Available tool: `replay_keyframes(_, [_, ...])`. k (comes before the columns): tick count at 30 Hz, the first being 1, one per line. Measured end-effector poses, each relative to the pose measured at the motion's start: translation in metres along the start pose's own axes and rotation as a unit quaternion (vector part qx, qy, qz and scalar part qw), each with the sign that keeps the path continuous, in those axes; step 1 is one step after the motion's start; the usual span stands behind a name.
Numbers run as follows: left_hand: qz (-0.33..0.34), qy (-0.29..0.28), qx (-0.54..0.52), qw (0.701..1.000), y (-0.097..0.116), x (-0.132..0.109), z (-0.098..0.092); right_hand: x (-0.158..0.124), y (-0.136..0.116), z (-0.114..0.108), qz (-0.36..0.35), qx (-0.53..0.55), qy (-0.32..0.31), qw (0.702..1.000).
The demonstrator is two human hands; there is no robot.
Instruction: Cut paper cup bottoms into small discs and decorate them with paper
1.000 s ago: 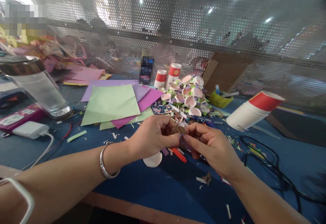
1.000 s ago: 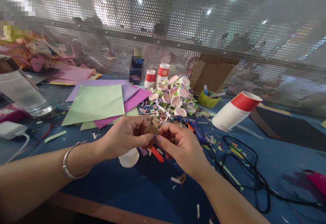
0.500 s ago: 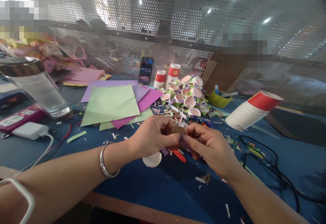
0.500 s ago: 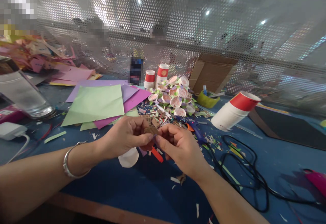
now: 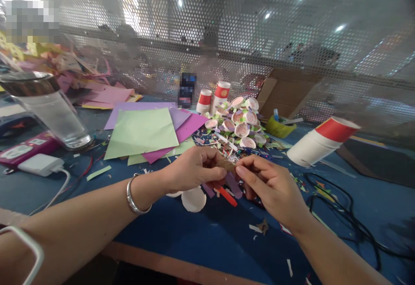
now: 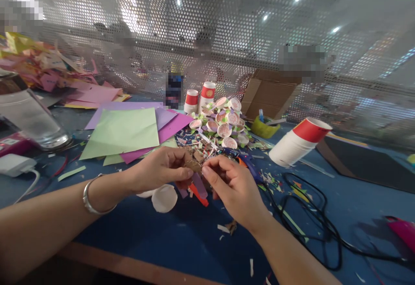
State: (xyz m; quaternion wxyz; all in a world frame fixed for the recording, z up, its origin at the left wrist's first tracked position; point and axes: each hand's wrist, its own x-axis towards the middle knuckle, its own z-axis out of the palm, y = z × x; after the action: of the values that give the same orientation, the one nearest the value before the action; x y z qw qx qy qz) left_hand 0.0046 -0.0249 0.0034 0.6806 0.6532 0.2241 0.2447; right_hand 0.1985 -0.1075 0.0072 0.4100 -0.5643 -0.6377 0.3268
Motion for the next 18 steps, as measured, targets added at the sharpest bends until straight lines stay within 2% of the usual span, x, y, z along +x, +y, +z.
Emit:
replay_keyframes(4, [-0.02, -0.033, 0.029, 0.999, -0.0014, -0.0001, 0.0, 0.001, -0.0008, 0.0008, -0.015, -0.009, -0.007, 1.0])
replay_keyframes(10, [-0.023, -0.031, 0.067, 0.997, -0.0004, 0.0012, -0.0035, 0.0005, -0.001, 0.0015, -0.02, -0.026, -0.019, 0.999])
replay_keyframes(13, [-0.018, -0.032, 0.047, 0.998, -0.0007, 0.0021, -0.0065, 0.0012, -0.0018, 0.0007, -0.013, -0.029, -0.015, 0.999])
replay_keyframes(18, [-0.026, -0.103, 0.004, 0.994, -0.0005, 0.0012, -0.009, 0.0015, -0.0011, -0.0019, 0.001, -0.031, -0.003, 1.0])
